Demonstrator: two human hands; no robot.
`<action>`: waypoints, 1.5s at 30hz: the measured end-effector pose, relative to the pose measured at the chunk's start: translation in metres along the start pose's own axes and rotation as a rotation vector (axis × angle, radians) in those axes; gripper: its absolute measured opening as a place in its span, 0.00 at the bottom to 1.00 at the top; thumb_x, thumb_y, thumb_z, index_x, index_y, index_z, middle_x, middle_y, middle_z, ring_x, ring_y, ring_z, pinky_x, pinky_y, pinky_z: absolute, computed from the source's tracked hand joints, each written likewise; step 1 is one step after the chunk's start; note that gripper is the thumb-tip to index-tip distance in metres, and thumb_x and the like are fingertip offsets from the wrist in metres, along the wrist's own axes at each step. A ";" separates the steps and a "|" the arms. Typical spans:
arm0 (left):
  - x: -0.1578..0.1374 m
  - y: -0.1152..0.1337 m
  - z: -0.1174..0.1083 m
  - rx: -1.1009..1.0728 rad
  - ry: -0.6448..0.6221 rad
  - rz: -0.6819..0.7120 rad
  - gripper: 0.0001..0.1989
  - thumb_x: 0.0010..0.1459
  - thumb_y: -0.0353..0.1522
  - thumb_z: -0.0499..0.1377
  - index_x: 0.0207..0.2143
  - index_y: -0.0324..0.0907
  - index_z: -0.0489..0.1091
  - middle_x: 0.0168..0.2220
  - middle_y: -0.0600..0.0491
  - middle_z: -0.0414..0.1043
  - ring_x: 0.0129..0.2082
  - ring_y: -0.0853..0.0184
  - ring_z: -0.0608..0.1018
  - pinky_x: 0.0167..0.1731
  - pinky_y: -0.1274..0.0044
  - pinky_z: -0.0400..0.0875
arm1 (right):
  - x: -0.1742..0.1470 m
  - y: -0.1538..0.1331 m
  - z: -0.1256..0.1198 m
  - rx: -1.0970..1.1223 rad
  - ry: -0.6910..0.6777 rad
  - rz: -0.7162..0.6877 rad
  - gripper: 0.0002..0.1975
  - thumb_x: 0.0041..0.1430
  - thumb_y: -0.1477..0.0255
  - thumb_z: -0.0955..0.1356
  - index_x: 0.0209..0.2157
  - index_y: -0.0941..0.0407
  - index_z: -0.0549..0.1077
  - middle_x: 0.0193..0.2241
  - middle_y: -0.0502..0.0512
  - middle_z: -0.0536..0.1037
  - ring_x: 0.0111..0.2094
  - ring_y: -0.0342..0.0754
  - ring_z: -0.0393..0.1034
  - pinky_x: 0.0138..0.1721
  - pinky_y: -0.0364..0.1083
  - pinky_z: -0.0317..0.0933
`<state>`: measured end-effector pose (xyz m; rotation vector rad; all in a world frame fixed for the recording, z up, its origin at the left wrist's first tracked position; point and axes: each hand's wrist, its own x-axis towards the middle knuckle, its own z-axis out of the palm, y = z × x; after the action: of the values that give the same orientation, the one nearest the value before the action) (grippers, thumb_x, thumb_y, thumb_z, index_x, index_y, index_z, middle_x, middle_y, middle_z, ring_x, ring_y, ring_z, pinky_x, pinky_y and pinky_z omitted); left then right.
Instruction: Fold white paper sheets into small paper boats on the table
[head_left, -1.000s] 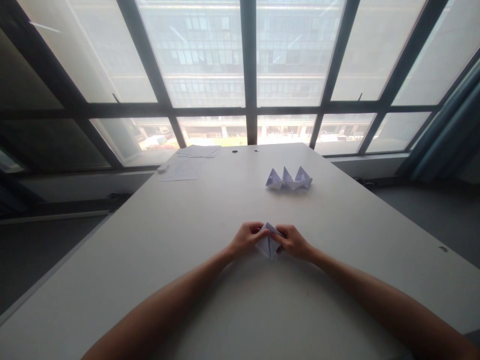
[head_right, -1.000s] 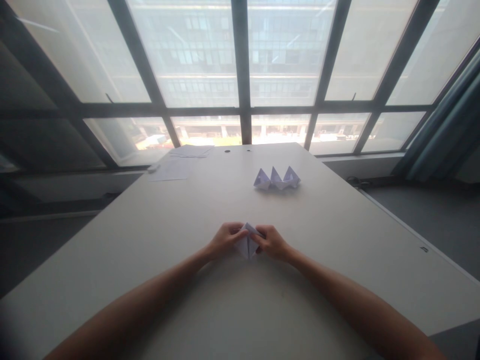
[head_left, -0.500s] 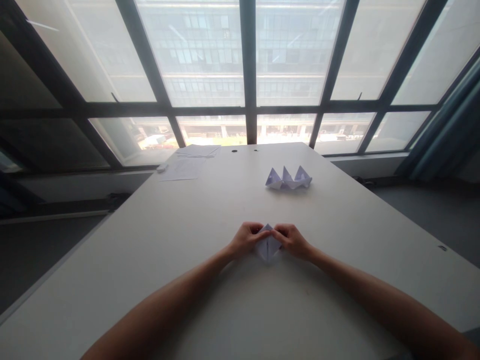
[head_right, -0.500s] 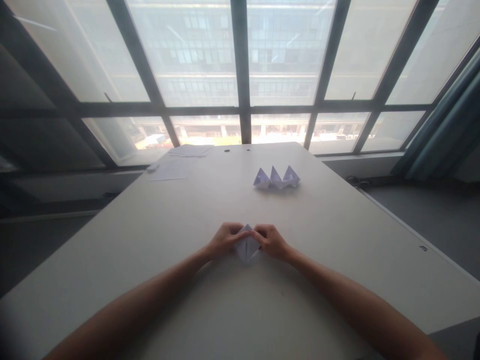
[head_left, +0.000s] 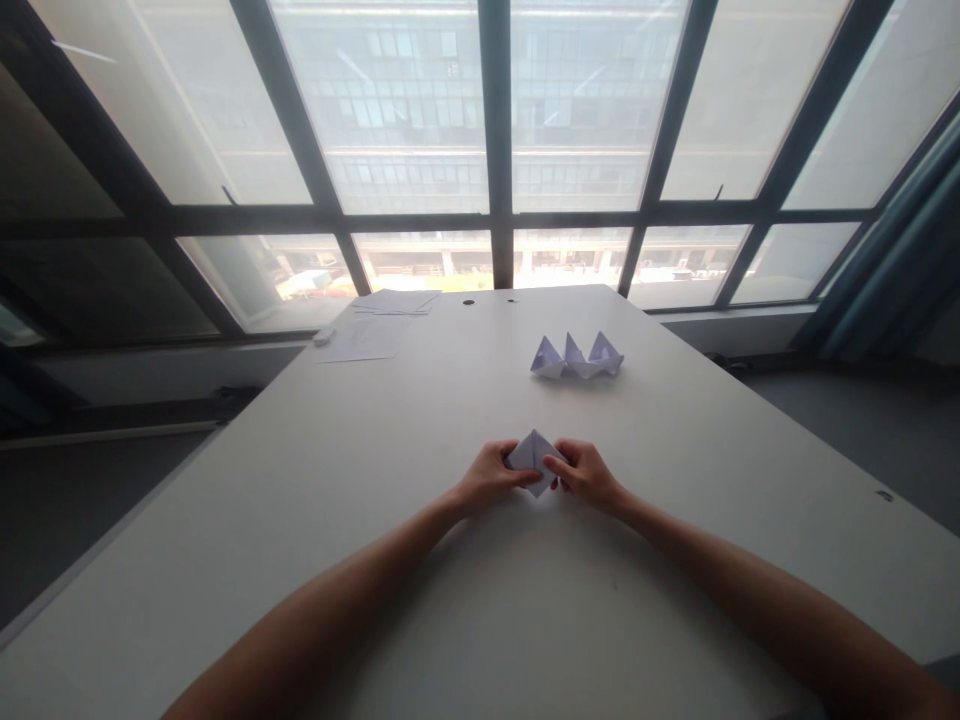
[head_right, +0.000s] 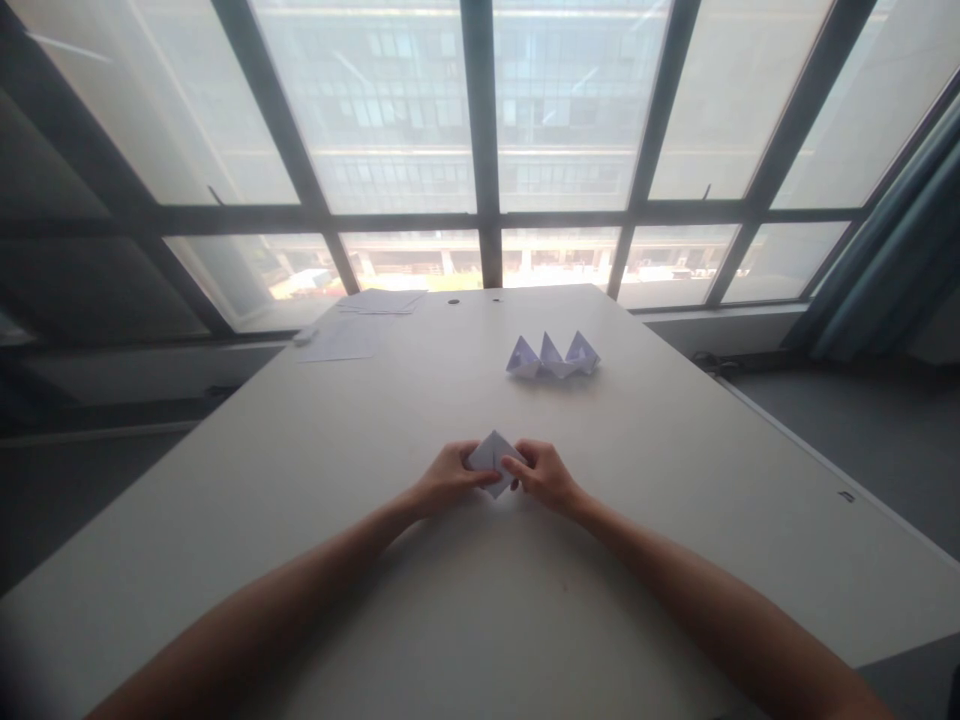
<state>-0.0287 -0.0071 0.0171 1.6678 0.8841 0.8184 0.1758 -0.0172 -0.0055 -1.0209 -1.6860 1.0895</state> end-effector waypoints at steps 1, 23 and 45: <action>-0.001 0.001 0.000 -0.027 0.016 -0.002 0.19 0.49 0.41 0.68 0.36 0.34 0.75 0.30 0.50 0.75 0.29 0.66 0.75 0.29 0.78 0.67 | 0.000 -0.002 0.000 0.006 -0.048 0.012 0.19 0.56 0.56 0.70 0.28 0.59 0.74 0.18 0.50 0.74 0.19 0.43 0.67 0.20 0.40 0.57; 0.000 0.006 0.002 -0.170 -0.039 0.021 0.18 0.49 0.40 0.68 0.35 0.33 0.75 0.30 0.47 0.77 0.31 0.63 0.78 0.32 0.76 0.69 | -0.001 -0.004 -0.004 0.032 -0.102 0.045 0.18 0.53 0.57 0.72 0.29 0.61 0.78 0.20 0.55 0.78 0.21 0.45 0.71 0.21 0.40 0.60; 0.001 0.002 0.002 -0.109 -0.048 -0.007 0.16 0.49 0.41 0.68 0.30 0.34 0.78 0.27 0.49 0.77 0.27 0.66 0.75 0.30 0.78 0.66 | -0.002 -0.005 -0.003 0.029 -0.107 -0.027 0.13 0.55 0.63 0.71 0.32 0.60 0.78 0.25 0.55 0.80 0.25 0.47 0.73 0.26 0.42 0.65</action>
<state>-0.0265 -0.0078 0.0187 1.5823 0.7980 0.8050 0.1780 -0.0196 0.0001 -0.9329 -1.7590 1.1654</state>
